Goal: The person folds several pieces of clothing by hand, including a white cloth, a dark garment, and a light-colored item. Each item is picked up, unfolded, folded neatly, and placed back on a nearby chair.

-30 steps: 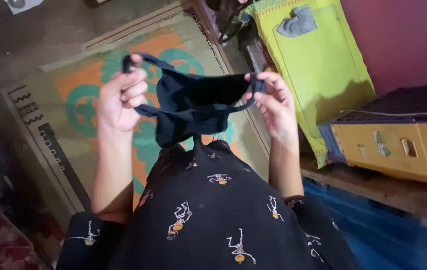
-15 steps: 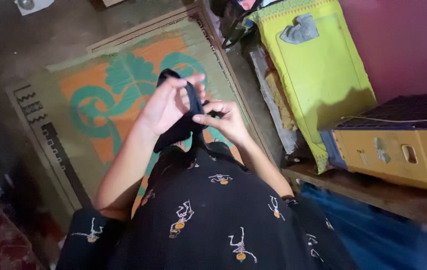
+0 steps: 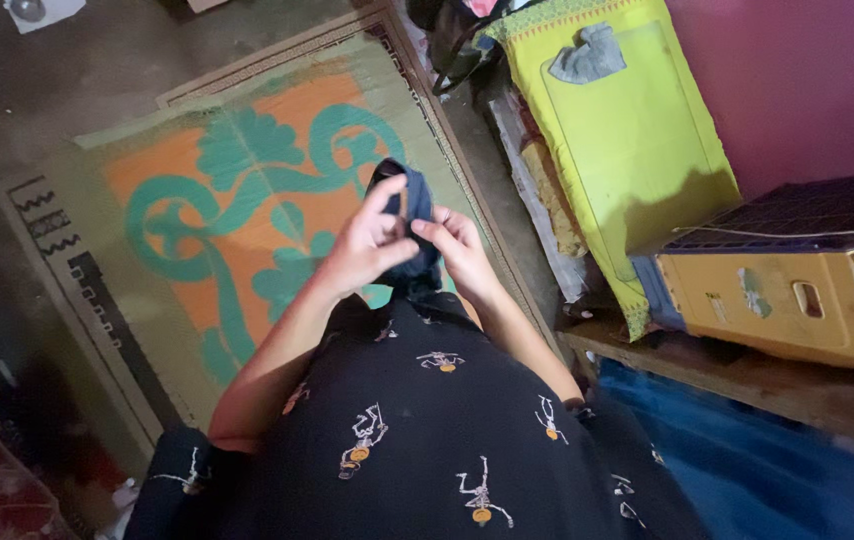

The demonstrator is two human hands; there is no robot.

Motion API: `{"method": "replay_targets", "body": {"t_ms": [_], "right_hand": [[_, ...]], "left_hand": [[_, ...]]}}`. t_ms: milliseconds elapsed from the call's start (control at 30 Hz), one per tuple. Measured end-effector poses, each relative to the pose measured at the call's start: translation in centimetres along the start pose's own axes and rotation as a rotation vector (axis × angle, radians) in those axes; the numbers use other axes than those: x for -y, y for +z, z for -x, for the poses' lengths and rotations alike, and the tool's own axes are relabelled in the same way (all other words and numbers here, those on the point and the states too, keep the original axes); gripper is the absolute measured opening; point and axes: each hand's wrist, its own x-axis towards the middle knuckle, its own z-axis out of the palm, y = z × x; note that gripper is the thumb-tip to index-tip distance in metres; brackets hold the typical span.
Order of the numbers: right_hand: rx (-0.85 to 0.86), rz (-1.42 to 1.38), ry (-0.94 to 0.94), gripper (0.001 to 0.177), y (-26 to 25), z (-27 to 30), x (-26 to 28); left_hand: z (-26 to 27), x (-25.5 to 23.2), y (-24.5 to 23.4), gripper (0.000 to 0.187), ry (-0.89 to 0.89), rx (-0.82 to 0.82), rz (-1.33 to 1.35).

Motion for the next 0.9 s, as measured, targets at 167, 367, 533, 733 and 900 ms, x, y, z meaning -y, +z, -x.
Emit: {"method": "replay_targets", "body": {"t_ms": [167,367,533,733,900], "right_hand": [[-0.069,-0.085,-0.089,0.005,1.0,0.6,1.4],[-0.062,0.023,-0.177,0.008,1.4,0.8,2.4],[-0.048,0.208,-0.078,0.018,1.1,0.5,2.4],[0.009,0.273,-0.260,0.022,0.4,0.3,2.7],[0.036,0.322,-0.228,0.019,0.4,0.4,3.0]], "left_hand": [[0.5,-1.5,0.0,0.112,-0.017,0.212,0.048],[0.1,0.2,-1.6,0.081,0.104,0.087,0.042],[-0.8,1.7,-1.8,0.028,-0.073,-0.183,0.264],[-0.3,0.6,-0.7,0.020,-0.100,-0.276,0.293],[-0.1,1.0,-1.1,0.022,-0.154,-0.361,0.200]]}}
